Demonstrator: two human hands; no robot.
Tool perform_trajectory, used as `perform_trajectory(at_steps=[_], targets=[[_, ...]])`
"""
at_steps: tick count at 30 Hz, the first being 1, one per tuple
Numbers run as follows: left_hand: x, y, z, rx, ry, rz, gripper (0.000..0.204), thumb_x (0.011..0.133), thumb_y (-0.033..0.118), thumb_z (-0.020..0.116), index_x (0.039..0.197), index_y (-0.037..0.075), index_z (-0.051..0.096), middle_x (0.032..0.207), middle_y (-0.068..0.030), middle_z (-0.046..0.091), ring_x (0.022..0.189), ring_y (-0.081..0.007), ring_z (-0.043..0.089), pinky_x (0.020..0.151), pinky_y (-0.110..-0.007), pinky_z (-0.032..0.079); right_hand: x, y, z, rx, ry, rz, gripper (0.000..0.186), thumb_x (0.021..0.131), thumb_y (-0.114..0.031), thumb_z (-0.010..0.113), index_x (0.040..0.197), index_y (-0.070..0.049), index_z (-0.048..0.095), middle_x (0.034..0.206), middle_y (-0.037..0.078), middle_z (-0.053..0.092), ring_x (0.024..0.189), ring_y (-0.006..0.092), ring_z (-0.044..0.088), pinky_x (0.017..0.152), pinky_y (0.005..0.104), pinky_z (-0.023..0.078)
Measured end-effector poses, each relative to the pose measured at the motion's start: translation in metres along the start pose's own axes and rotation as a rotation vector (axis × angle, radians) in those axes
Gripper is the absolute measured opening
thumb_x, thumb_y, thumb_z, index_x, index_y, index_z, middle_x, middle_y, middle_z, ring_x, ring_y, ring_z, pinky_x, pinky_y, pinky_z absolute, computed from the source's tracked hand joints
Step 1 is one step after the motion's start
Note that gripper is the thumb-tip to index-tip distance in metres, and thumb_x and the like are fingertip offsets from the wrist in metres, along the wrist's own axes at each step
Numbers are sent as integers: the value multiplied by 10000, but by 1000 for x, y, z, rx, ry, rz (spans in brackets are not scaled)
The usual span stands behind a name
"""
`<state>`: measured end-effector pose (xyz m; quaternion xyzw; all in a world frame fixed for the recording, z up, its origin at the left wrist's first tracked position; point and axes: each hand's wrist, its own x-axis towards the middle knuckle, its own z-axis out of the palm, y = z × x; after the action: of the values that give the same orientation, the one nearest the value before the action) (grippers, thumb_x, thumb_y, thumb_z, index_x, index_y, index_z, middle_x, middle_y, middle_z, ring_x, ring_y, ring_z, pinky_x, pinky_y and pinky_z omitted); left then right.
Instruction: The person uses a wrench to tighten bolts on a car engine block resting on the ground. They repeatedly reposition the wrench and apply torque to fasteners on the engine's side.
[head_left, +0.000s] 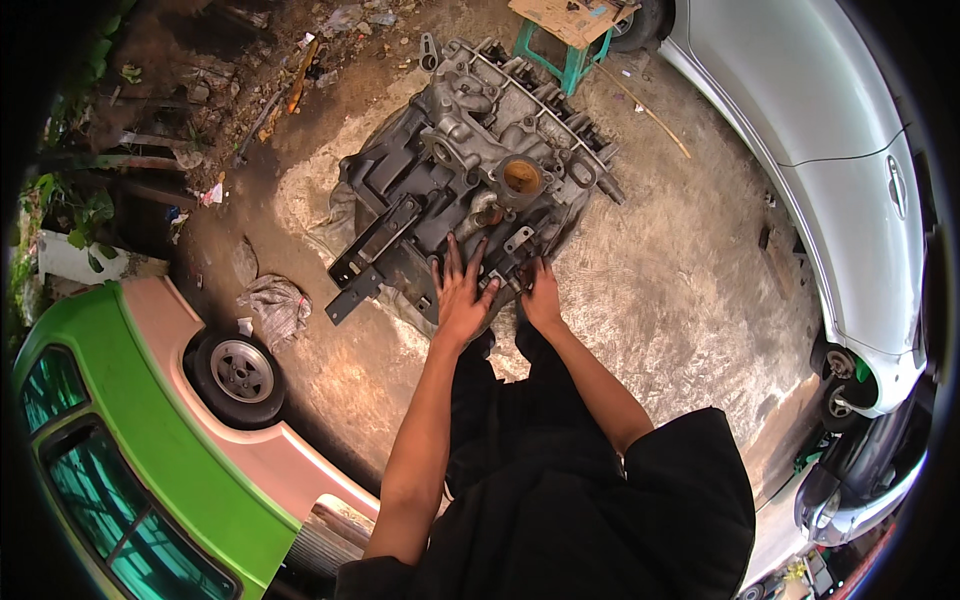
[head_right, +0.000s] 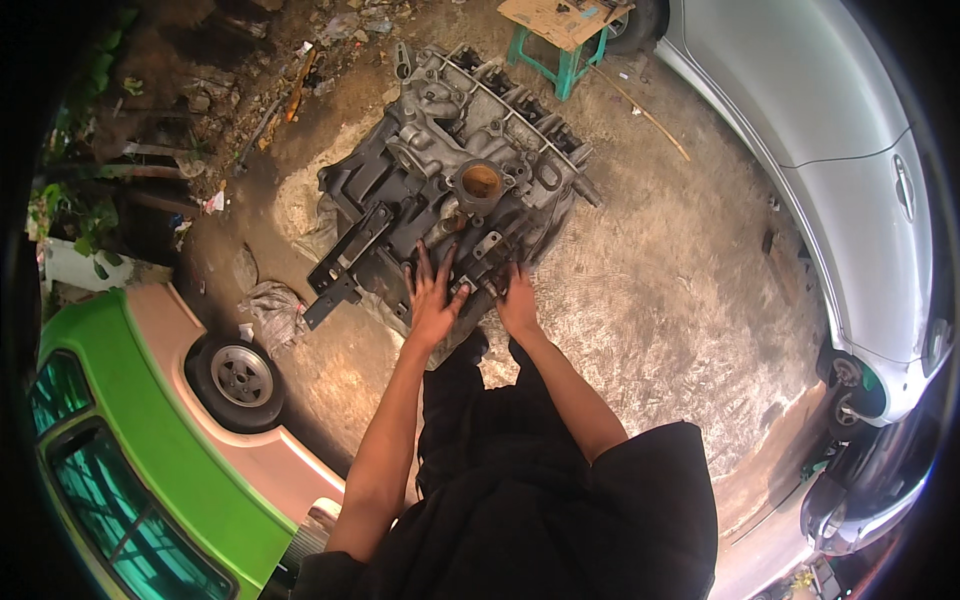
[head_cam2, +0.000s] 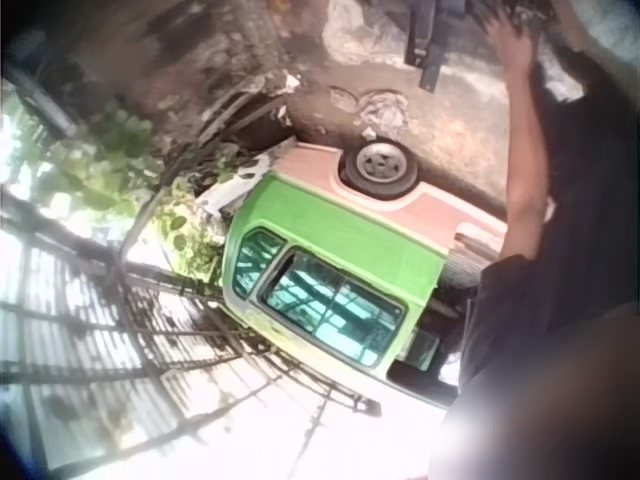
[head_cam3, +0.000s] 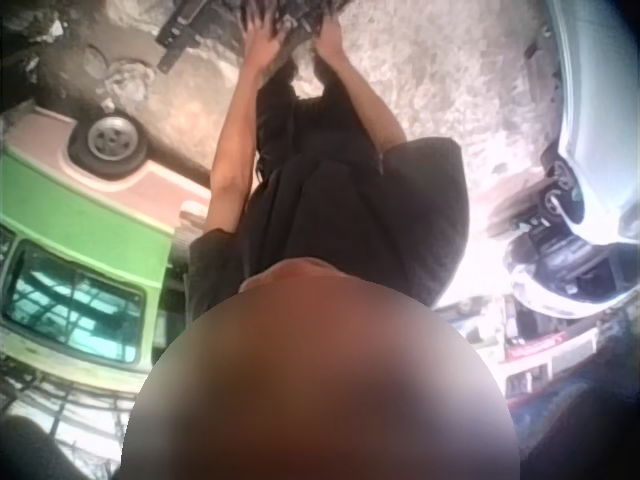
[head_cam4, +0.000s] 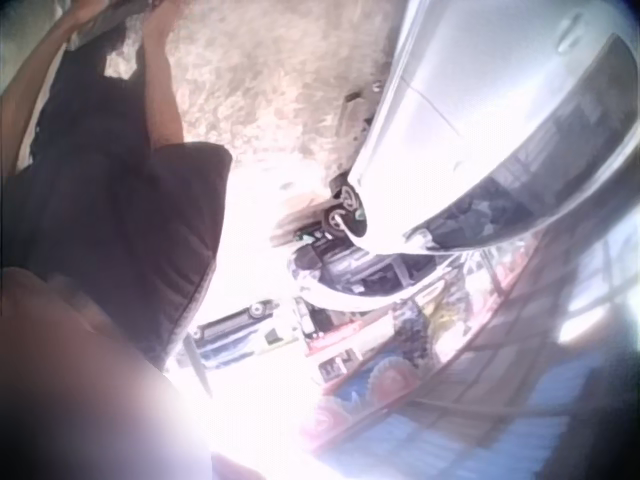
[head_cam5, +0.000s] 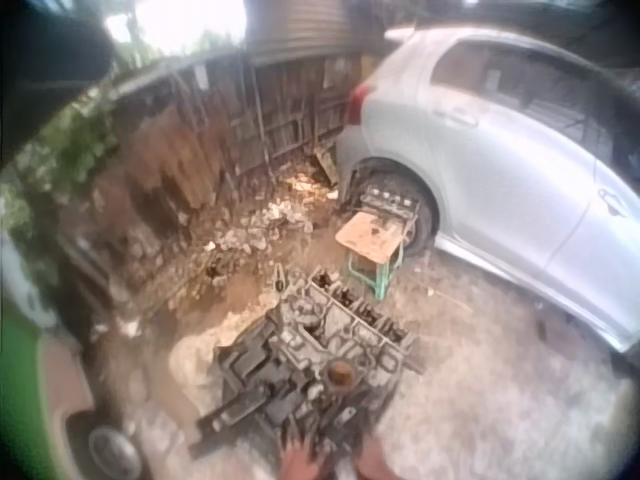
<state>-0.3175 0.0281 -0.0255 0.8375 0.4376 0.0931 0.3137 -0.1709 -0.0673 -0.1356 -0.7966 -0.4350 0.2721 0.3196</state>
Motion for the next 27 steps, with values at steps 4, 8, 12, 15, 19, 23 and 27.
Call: perform_trajectory(at_steps=[4,8,12,15,19,23,27], targets=[[1,-2,0,-6,-14,3,678,936,426,578,1543,318,294,1638,-198,-29,1484,-422,143,1191,-562,31,2,-7,-3,-69,-83,96,764,721,34,682,1402,62,337,1357,324,425,1128,491,545,982,477,486],[0,-2,1,26,14,13,678,927,407,595,1535,314,309,1638,-189,22,1471,-407,196,1203,-536,50,10,17,-3,-19,6,185,776,720,24,688,1399,77,317,1313,337,469,1088,490,566,929,477,507],[0,-3,1,28,0,8,663,932,412,590,1530,317,319,1641,-180,11,1472,-409,192,1205,-530,44,26,57,5,453,209,313,320,843,47,531,1151,27,445,995,222,621,828,368,646,697,428,530],[0,-2,0,29,3,5,645,935,416,585,1522,314,338,1644,-169,2,1471,-411,196,1208,-519,41,47,77,11,943,280,440,187,892,44,463,1072,-5,480,884,160,635,713,293,636,630,402,520],[-1,0,-2,9,-24,-20,621,937,421,580,1509,308,367,1646,-159,-9,1466,-414,209,1212,-504,41,69,92,5,1413,112,854,113,923,-33,464,1017,-27,527,836,153,624,650,279,605,605,402,517],[1,-1,-4,-8,-61,-21,627,947,497,534,1516,312,349,1640,-178,-64,1482,-423,151,1200,-546,20,86,95,6,1375,26,900,188,962,-170,458,982,-6,547,801,163,646,628,282,611,559,419,522],[1,-3,-2,5,-55,-13,623,948,532,515,1509,306,364,1639,-181,-62,1481,-425,150,1198,-549,24,101,98,12,1287,-37,952,232,983,-198,461,991,-4,588,790,142,631,614,273,606,559,407,543]])
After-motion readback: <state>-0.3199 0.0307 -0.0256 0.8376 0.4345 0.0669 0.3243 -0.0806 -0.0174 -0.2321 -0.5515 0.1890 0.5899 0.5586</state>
